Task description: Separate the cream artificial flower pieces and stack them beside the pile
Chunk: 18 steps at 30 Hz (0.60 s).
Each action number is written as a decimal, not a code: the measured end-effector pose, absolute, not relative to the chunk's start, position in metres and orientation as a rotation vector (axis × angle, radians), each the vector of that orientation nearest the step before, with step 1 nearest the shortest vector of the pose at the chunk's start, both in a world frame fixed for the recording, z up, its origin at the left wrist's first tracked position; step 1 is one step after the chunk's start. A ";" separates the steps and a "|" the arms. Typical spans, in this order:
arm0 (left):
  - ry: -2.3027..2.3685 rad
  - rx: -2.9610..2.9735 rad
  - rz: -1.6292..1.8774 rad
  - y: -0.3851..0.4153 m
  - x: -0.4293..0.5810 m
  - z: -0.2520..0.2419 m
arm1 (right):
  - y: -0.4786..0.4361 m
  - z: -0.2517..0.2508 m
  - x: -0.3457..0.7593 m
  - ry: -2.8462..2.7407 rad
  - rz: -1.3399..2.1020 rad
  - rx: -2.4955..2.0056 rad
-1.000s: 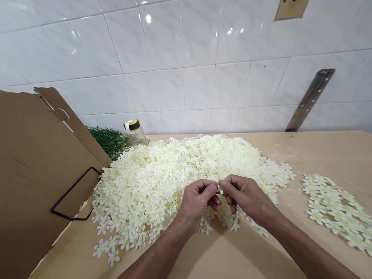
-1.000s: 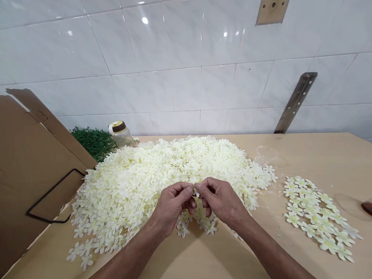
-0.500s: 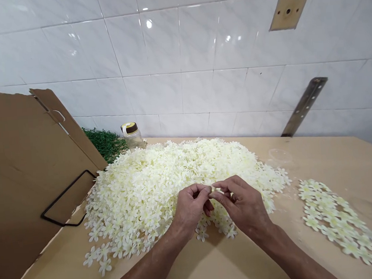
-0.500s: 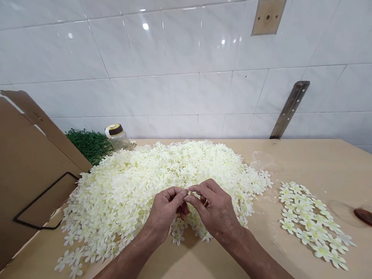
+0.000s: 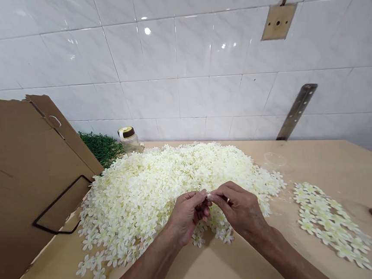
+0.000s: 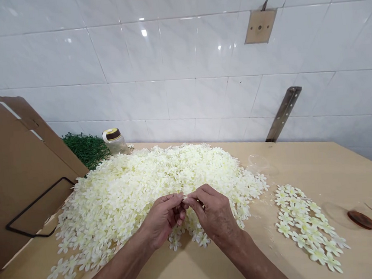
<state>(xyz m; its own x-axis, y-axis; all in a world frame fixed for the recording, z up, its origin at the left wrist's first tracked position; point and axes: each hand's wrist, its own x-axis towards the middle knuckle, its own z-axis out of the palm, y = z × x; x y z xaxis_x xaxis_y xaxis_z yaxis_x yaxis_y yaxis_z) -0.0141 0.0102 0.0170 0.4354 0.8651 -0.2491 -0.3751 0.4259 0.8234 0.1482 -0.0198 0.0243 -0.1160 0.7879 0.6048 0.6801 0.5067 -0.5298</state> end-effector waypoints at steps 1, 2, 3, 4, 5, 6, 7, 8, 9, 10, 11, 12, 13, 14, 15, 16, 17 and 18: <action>0.752 0.761 0.877 0.010 -0.014 0.017 | -0.020 0.025 0.148 -1.844 0.143 -1.222; 0.752 0.756 0.882 0.011 -0.014 0.016 | -0.020 0.025 0.148 -1.840 0.135 -1.225; 0.751 0.752 0.889 0.011 -0.014 0.016 | -0.021 0.024 0.148 -1.836 0.128 -1.233; 0.749 0.749 0.894 0.011 -0.014 0.016 | -0.021 0.024 0.148 -1.829 0.123 -1.244; 0.744 0.748 0.896 0.011 -0.014 0.015 | -0.021 0.024 0.148 -1.825 0.121 -1.256; 0.738 0.748 0.898 0.011 -0.014 0.015 | -0.021 0.023 0.148 -1.823 0.119 -1.267; 0.732 0.750 0.898 0.011 -0.014 0.014 | -0.021 0.023 0.148 -1.824 0.120 -1.272; 0.729 0.753 0.901 0.011 -0.014 0.014 | -0.021 0.023 0.148 -1.830 0.123 -1.271; 0.730 0.755 0.904 0.011 -0.014 0.013 | -0.020 0.023 0.148 -1.836 0.129 -1.266; 0.735 0.757 0.909 0.011 -0.014 0.012 | -0.020 0.024 0.148 -1.839 0.138 -1.262; 0.745 0.764 0.913 0.011 -0.014 0.011 | -0.020 0.024 0.148 -1.840 0.147 -1.262; 0.763 0.776 0.915 0.011 -0.014 0.010 | -0.021 0.025 0.147 -1.836 0.156 -1.269; 0.784 0.795 0.916 0.011 -0.014 0.010 | -0.021 0.026 0.147 -1.832 0.167 -1.281; 0.805 0.818 0.917 0.011 -0.013 0.010 | -0.021 0.027 0.146 -1.827 0.177 -1.295; 0.824 0.842 0.918 0.010 -0.013 0.010 | -0.022 0.028 0.145 -1.815 0.188 -1.314; 0.836 0.862 0.920 0.010 -0.013 0.010 | -0.022 0.028 0.145 -1.796 0.203 -1.338; 0.839 0.875 0.923 0.009 -0.012 0.011 | -0.023 0.028 0.145 -1.769 0.226 -1.364; 0.831 0.882 0.928 0.009 -0.012 0.011 | -0.023 0.028 0.145 -1.739 0.255 -1.392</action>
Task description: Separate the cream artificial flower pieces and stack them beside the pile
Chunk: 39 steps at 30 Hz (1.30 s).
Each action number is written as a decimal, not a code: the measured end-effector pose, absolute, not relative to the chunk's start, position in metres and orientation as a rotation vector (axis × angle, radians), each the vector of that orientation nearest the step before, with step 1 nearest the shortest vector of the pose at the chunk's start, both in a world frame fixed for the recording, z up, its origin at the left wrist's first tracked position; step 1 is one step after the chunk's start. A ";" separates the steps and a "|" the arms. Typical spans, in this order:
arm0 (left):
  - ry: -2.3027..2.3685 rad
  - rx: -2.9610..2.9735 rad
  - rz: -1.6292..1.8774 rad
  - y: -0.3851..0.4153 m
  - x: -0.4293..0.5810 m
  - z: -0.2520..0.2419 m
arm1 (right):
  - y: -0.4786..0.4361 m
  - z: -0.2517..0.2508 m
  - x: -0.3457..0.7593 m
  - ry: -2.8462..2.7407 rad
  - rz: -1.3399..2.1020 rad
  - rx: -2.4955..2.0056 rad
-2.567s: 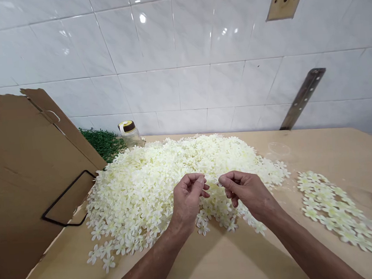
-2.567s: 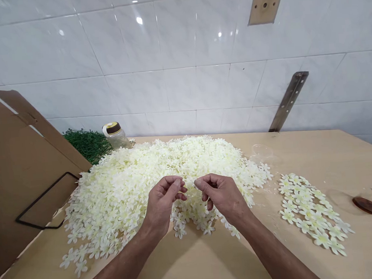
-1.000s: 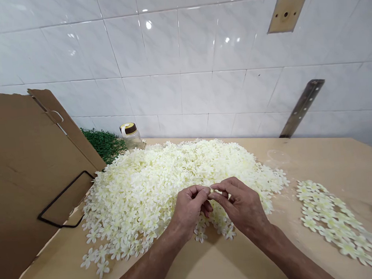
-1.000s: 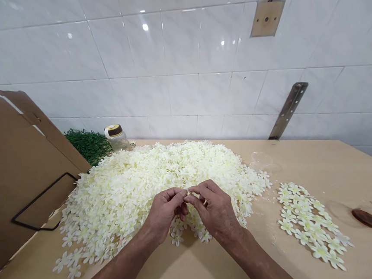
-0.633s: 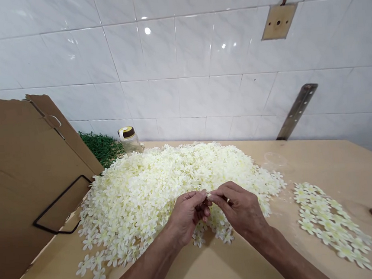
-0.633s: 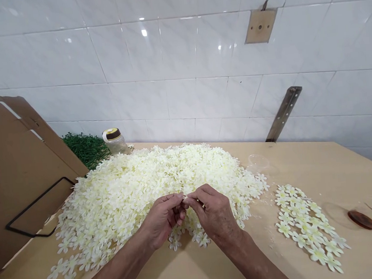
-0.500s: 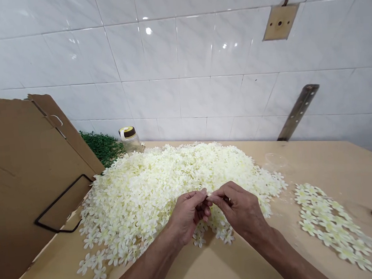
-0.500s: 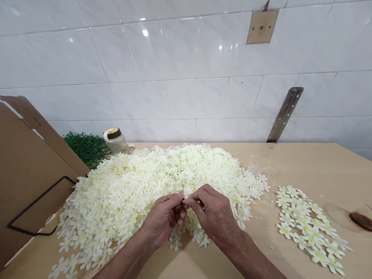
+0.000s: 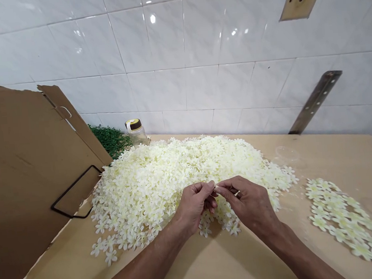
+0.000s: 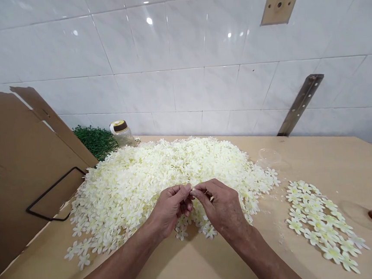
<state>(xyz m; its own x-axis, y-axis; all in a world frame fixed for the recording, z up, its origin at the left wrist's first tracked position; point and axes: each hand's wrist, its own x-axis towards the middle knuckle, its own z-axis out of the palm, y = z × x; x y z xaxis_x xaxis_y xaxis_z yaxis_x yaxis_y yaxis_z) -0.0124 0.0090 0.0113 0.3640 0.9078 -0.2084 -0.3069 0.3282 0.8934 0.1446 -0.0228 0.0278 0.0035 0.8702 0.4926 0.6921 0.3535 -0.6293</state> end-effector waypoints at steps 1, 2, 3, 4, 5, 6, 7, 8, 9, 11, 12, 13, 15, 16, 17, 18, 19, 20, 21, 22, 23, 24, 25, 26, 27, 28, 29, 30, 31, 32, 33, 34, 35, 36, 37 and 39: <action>0.817 0.884 0.932 0.009 -0.012 0.012 | -0.023 0.027 0.145 -1.708 0.291 -1.418; 0.801 0.884 0.935 0.008 -0.012 0.013 | -0.023 0.027 0.145 -1.678 0.333 -1.442; 0.785 0.884 0.937 0.008 -0.013 0.014 | -0.023 0.026 0.145 -1.652 0.377 -1.459; 0.774 0.885 0.939 0.007 -0.013 0.015 | -0.022 0.025 0.145 -1.629 0.424 -1.471; 0.767 0.888 0.940 0.007 -0.013 0.015 | -0.022 0.025 0.145 -1.603 0.474 -1.479; 0.766 0.893 0.941 0.007 -0.013 0.016 | -0.022 0.025 0.146 -1.574 0.525 -1.482; 0.767 0.900 0.940 0.007 -0.013 0.016 | -0.022 0.025 0.146 -1.545 0.575 -1.480; 0.769 0.908 0.941 0.007 -0.013 0.016 | -0.022 0.025 0.146 -1.522 0.620 -1.475; 0.771 0.916 0.942 0.007 -0.013 0.016 | -0.021 0.024 0.146 -1.502 0.659 -1.469; 0.766 0.932 0.945 0.007 -0.013 0.016 | -0.021 0.024 0.147 -1.480 0.703 -1.457; 0.762 0.936 0.946 0.007 -0.012 0.015 | -0.021 0.023 0.148 -1.478 0.712 -1.456; 0.759 0.936 0.946 0.007 -0.012 0.014 | -0.020 0.023 0.148 -1.477 0.712 -1.458; 0.758 0.930 0.946 0.007 -0.012 0.013 | -0.020 0.022 0.149 -1.491 0.686 -1.473; 0.759 0.925 0.947 0.007 -0.011 0.013 | -0.020 0.022 0.150 -1.504 0.661 -1.485; 0.759 0.920 0.950 0.007 -0.011 0.013 | -0.020 0.022 0.150 -1.516 0.637 -1.497; 0.758 0.918 0.953 0.007 -0.011 0.013 | -0.020 0.023 0.150 -1.524 0.616 -1.508; 0.756 0.915 0.956 0.007 -0.011 0.013 | -0.020 0.023 0.150 -1.527 0.604 -1.517; 0.751 0.911 0.960 0.007 -0.011 0.013 | -0.021 0.023 0.150 -1.524 0.605 -1.525; 0.743 0.906 0.965 0.007 -0.011 0.012 | -0.021 0.024 0.149 -1.516 0.614 -1.530; 0.734 0.899 0.968 0.007 -0.011 0.012 | -0.021 0.024 0.149 -1.509 0.631 -1.533; 0.723 0.892 0.971 0.007 -0.011 0.012 | -0.022 0.024 0.148 -1.504 0.650 -1.534; 0.713 0.886 0.974 0.007 -0.011 0.012 | -0.022 0.024 0.147 -1.501 0.668 -1.533; 0.708 0.883 0.976 0.007 -0.011 0.011 | -0.022 0.025 0.146 -1.497 0.683 -1.534; 0.708 0.886 0.977 0.007 -0.011 0.011 | -0.022 0.025 0.146 -1.492 0.691 -1.539; 0.715 0.896 0.976 0.007 -0.011 0.011 | -0.022 0.025 0.145 -1.482 0.692 -1.550; 0.724 0.914 0.977 0.006 -0.011 0.011 | -0.021 0.026 0.145 -1.471 0.688 -1.565; 0.738 0.939 0.979 0.006 -0.011 0.012 | -0.021 0.026 0.146 -1.461 0.678 -1.583; 0.754 0.968 0.984 0.005 -0.011 0.012 | -0.021 0.026 0.146 -1.457 0.667 -1.599; 0.771 0.999 0.993 0.005 -0.010 0.013 | -0.021 0.026 0.146 -1.458 0.653 -1.614; 0.790 1.026 1.004 0.004 -0.010 0.013 | -0.021 0.026 0.146 -1.466 0.632 -1.623; 0.812 1.048 1.016 0.004 -0.009 0.014 | -0.021 0.026 0.146 -1.483 0.604 -1.627; 0.835 1.062 1.027 0.003 -0.009 0.015 | -0.021 0.026 0.146 -1.507 0.570 -1.627; 0.858 1.070 1.037 0.003 -0.008 0.015 | -0.022 0.026 0.145 -1.530 0.535 -1.623; 0.874 1.071 1.045 0.003 -0.008 0.016 | -0.022 0.026 0.145 -1.551 0.509 -1.615; 0.882 1.068 1.050 0.003 -0.008 0.016 | -0.022 0.027 0.144 -1.565 0.500 -1.603; 0.873 1.055 1.052 0.003 -0.008 0.017 | -0.022 0.028 0.144 -1.554 0.556 -1.570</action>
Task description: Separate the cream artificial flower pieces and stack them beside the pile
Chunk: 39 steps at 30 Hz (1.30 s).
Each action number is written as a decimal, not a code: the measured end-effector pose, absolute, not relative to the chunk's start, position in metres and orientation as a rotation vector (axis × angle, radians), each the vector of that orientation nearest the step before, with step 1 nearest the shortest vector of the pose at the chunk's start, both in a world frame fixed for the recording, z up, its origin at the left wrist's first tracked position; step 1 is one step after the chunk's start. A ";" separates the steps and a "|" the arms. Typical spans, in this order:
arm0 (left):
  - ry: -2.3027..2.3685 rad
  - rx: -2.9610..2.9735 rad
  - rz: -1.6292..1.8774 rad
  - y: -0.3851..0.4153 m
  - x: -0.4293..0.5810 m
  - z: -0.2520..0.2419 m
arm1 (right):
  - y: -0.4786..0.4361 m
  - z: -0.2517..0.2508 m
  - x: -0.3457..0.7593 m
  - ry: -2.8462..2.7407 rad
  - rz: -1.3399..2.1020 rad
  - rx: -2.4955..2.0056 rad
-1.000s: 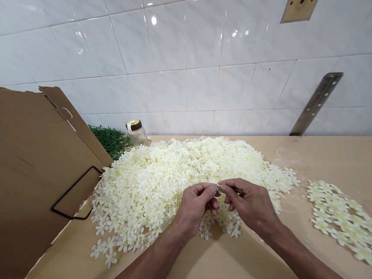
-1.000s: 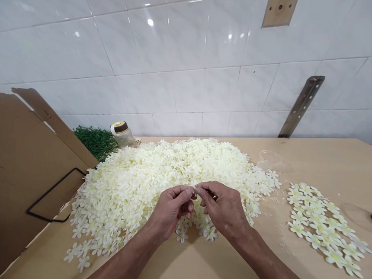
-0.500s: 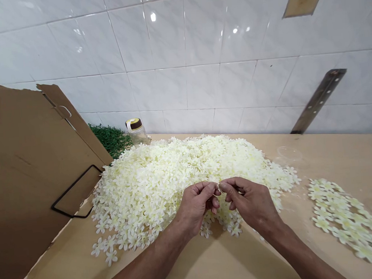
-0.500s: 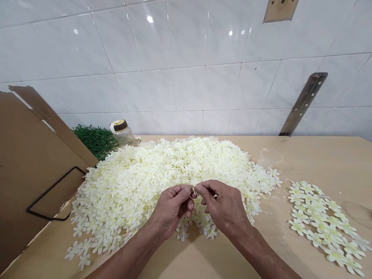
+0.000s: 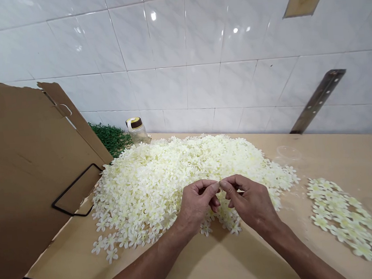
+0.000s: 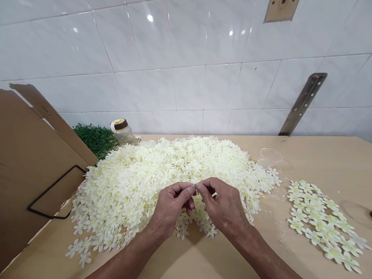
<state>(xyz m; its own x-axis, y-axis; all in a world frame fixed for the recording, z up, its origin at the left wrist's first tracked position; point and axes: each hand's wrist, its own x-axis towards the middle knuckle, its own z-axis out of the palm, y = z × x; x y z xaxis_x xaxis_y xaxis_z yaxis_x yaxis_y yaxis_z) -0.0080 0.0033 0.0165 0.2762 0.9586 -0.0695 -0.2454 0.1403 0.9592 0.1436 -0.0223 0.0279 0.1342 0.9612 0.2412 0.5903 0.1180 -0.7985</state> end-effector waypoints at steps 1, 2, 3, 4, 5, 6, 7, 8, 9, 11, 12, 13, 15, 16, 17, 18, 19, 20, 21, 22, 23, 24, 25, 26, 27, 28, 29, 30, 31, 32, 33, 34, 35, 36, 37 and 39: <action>0.859 1.049 1.051 0.004 -0.008 0.016 | -0.022 0.029 0.144 -1.524 0.613 -1.551; 0.843 1.049 1.047 0.004 -0.009 0.016 | -0.022 0.030 0.144 -1.485 0.681 -1.530; 0.830 1.054 1.041 0.004 -0.009 0.016 | -0.021 0.031 0.145 -1.448 0.759 -1.509; 0.824 1.069 1.032 0.005 -0.010 0.016 | -0.021 0.033 0.147 -1.420 0.838 -1.486; 0.824 1.095 1.023 0.005 -0.010 0.015 | -0.020 0.034 0.148 -1.406 0.912 -1.461; 0.833 1.132 1.018 0.004 -0.010 0.015 | -0.020 0.036 0.150 -1.410 0.978 -1.440; 0.849 1.176 1.017 0.004 -0.010 0.014 | -0.019 0.037 0.151 -1.427 1.030 -1.427; 0.870 1.222 1.019 0.004 -0.011 0.013 | -0.019 0.038 0.152 -1.448 1.061 -1.429; 0.893 1.265 1.024 0.004 -0.011 0.012 | -0.019 0.039 0.153 -1.469 1.067 -1.449; 0.941 1.331 1.040 0.003 -0.011 0.010 | -0.020 0.041 0.152 -1.495 1.023 -1.535; 0.965 1.356 1.044 0.003 -0.011 0.009 | -0.021 0.042 0.152 -1.499 0.990 -1.582; 0.989 1.377 1.048 0.003 -0.011 0.009 | -0.021 0.042 0.151 -1.500 0.958 -1.622; 1.027 1.414 1.057 0.003 -0.012 0.008 | -0.022 0.043 0.149 -1.506 0.913 -1.672; 1.036 1.430 1.059 0.002 -0.012 0.008 | -0.023 0.043 0.149 -1.513 0.900 -1.681; 1.038 1.443 1.060 0.002 -0.012 0.008 | -0.023 0.043 0.149 -1.522 0.892 -1.684; 1.035 1.449 1.065 0.001 -0.012 0.009 | -0.023 0.043 0.149 -1.531 0.886 -1.684; 1.026 1.450 1.070 0.001 -0.012 0.009 | -0.022 0.043 0.150 -1.539 0.885 -1.681; 1.013 1.441 1.074 0.001 -0.012 0.010 | -0.022 0.042 0.151 -1.543 0.892 -1.675; 0.999 1.420 1.078 0.001 -0.012 0.010 | -0.021 0.041 0.152 -1.541 0.904 -1.663; 0.984 1.392 1.079 0.002 -0.012 0.011 | -0.020 0.040 0.153 -1.529 0.923 -1.641; 0.967 1.356 1.076 0.002 -0.012 0.011 | -0.019 0.040 0.155 -1.507 0.946 -1.604; 0.947 1.313 1.072 0.003 -0.012 0.012 | -0.018 0.039 0.156 -1.478 0.976 -1.555; 0.923 1.263 1.070 0.004 -0.012 0.012 | -0.017 0.038 0.157 -1.445 1.011 -1.501; 0.900 1.209 1.073 0.005 -0.012 0.013 | -0.016 0.037 0.158 -1.410 1.046 -1.451; 0.879 1.159 1.076 0.006 -0.012 0.014 | -0.015 0.036 0.159 -1.379 1.079 -1.411; 0.863 1.116 1.082 0.007 -0.012 0.014 | -0.015 0.035 0.159 -1.354 1.106 -1.388; 0.855 1.087 1.087 0.007 -0.012 0.014 | -0.015 0.034 0.159 -1.339 1.126 -1.378; 0.853 1.073 1.088 0.007 -0.012 0.015 | -0.015 0.033 0.160 -1.331 1.140 -1.375; 0.854 1.072 1.085 0.008 -0.012 0.015 | -0.015 0.032 0.160 -1.328 1.148 -1.372; 0.855 1.077 1.080 0.008 -0.013 0.015 | -0.015 0.031 0.160 -1.331 1.151 -1.366; 0.853 1.082 1.073 0.008 -0.013 0.015 | -0.014 0.030 0.161 -1.334 1.154 -1.356; 0.850 1.085 1.064 0.008 -0.013 0.015 | -0.014 0.028 0.161 -1.336 1.156 -1.346; 0.846 1.082 1.057 0.008 -0.013 0.015 | -0.014 0.027 0.161 -1.338 1.157 -1.338; 0.841 1.076 1.050 0.007 -0.013 0.015 | -0.014 0.026 0.161 -1.338 1.157 -1.334; 0.835 1.067 1.044 0.007 -0.013 0.015 | -0.014 0.025 0.161 -1.339 1.158 -1.335; 0.823 1.051 1.030 0.007 -0.013 0.015 | -0.013 0.024 0.160 -1.337 1.164 -1.335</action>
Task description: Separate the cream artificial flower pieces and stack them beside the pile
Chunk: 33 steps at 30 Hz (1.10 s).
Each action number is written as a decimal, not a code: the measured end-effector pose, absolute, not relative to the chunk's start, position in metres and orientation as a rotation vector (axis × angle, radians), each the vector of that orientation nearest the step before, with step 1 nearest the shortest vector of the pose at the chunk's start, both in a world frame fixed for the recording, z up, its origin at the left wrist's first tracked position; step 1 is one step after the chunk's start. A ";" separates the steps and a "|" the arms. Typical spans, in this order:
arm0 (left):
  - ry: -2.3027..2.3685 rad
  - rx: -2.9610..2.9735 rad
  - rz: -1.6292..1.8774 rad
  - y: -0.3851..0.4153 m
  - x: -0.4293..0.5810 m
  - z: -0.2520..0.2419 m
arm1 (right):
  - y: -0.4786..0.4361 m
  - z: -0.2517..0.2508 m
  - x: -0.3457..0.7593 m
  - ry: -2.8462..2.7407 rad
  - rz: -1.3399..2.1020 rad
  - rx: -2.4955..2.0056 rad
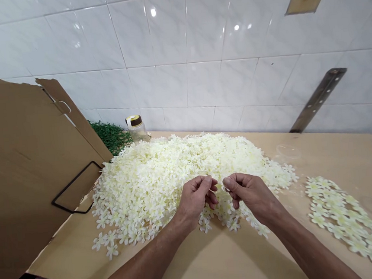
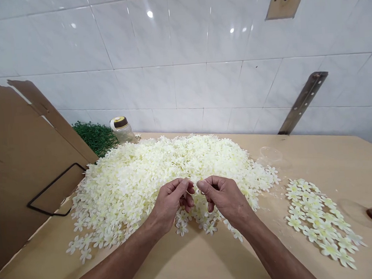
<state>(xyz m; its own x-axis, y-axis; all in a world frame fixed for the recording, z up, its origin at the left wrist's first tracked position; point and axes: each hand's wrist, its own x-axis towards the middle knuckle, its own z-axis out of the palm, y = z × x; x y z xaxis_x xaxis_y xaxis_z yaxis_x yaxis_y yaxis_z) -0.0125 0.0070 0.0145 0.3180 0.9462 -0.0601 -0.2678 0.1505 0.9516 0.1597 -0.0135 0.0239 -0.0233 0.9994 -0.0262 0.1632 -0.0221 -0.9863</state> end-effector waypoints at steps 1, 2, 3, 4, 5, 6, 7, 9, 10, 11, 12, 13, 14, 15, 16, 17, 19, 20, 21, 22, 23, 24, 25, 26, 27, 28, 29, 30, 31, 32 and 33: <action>0.818 1.044 1.023 0.007 -0.012 0.015 | -0.014 0.023 0.158 -1.333 1.171 -1.331; 0.814 1.038 1.015 0.007 -0.012 0.015 | -0.014 0.023 0.157 -1.327 1.178 -1.323; 0.811 1.034 1.008 0.007 -0.011 0.015 | -0.014 0.023 0.155 -1.322 1.186 -1.314; 0.810 1.030 1.004 0.006 -0.011 0.016 | -0.014 0.023 0.154 -1.319 1.194 -1.305; 0.808 1.026 1.001 0.006 -0.011 0.016 | -0.014 0.022 0.153 -1.320 1.199 -1.300; 0.806 1.023 1.000 0.006 -0.011 0.017 | -0.014 0.022 0.152 -1.324 1.198 -1.301; 0.802 1.020 0.999 0.006 -0.011 0.018 | -0.014 0.021 0.151 -1.328 1.194 -1.307; 0.793 1.011 0.999 0.005 -0.011 0.019 | -0.014 0.019 0.151 -1.341 1.177 -1.331; 0.788 1.009 0.999 0.004 -0.011 0.019 | -0.014 0.018 0.151 -1.353 1.160 -1.346; 0.783 1.012 0.997 0.004 -0.012 0.019 | -0.014 0.017 0.151 -1.370 1.141 -1.365; 0.780 1.024 0.994 0.004 -0.012 0.019 | -0.015 0.017 0.152 -1.390 1.119 -1.387; 0.784 1.041 0.991 0.004 -0.012 0.019 | -0.015 0.018 0.152 -1.411 1.098 -1.411; 0.794 1.061 0.988 0.004 -0.012 0.018 | -0.016 0.018 0.152 -1.429 1.077 -1.436; 0.805 1.077 0.986 0.005 -0.012 0.018 | -0.016 0.019 0.151 -1.439 1.060 -1.459; 0.817 1.086 0.984 0.005 -0.012 0.017 | -0.017 0.020 0.151 -1.444 1.052 -1.474; 0.828 1.086 0.983 0.005 -0.012 0.017 | -0.017 0.022 0.150 -1.444 1.054 -1.478; 0.832 1.073 0.985 0.006 -0.012 0.015 | -0.018 0.024 0.148 -1.430 1.084 -1.457; 0.836 1.069 0.991 0.007 -0.012 0.014 | -0.018 0.025 0.147 -1.422 1.109 -1.439; 0.848 1.072 1.004 0.007 -0.012 0.013 | -0.018 0.026 0.147 -1.416 1.131 -1.425; 0.868 1.084 1.022 0.008 -0.013 0.012 | -0.018 0.026 0.146 -1.413 1.146 -1.417; 0.892 1.104 1.045 0.008 -0.013 0.012 | -0.018 0.027 0.146 -1.417 1.153 -1.416; 0.915 1.131 1.069 0.008 -0.013 0.011 | -0.018 0.027 0.146 -1.425 1.159 -1.416; 0.932 1.163 1.091 0.008 -0.013 0.011 | -0.018 0.028 0.146 -1.432 1.160 -1.417; 0.942 1.196 1.108 0.008 -0.013 0.011 | -0.018 0.028 0.146 -1.433 1.158 -1.418; 0.945 1.225 1.124 0.007 -0.013 0.011 | -0.018 0.028 0.146 -1.429 1.150 -1.420; 0.945 1.251 1.137 0.007 -0.013 0.010 | -0.018 0.029 0.146 -1.420 1.136 -1.425; 0.948 1.270 1.149 0.006 -0.012 0.010 | -0.018 0.029 0.145 -1.408 1.115 -1.434; 0.953 1.282 1.161 0.006 -0.012 0.010 | -0.018 0.029 0.146 -1.395 1.088 -1.447; 0.957 1.288 1.171 0.005 -0.012 0.010 | -0.018 0.029 0.146 -1.388 1.060 -1.463; 0.959 1.289 1.179 0.005 -0.012 0.010 | -0.018 0.029 0.146 -1.386 1.035 -1.478; 0.958 1.284 1.183 0.005 -0.012 0.010 | -0.018 0.028 0.146 -1.390 1.014 -1.492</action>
<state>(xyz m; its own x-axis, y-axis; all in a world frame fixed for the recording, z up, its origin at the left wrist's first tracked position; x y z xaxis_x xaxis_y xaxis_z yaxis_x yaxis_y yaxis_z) -0.0118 0.0045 0.0104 0.1769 0.9791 0.1006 -0.1053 -0.0828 0.9910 0.1465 -0.0176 0.0284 0.0588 0.9981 -0.0170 0.3204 -0.0350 -0.9466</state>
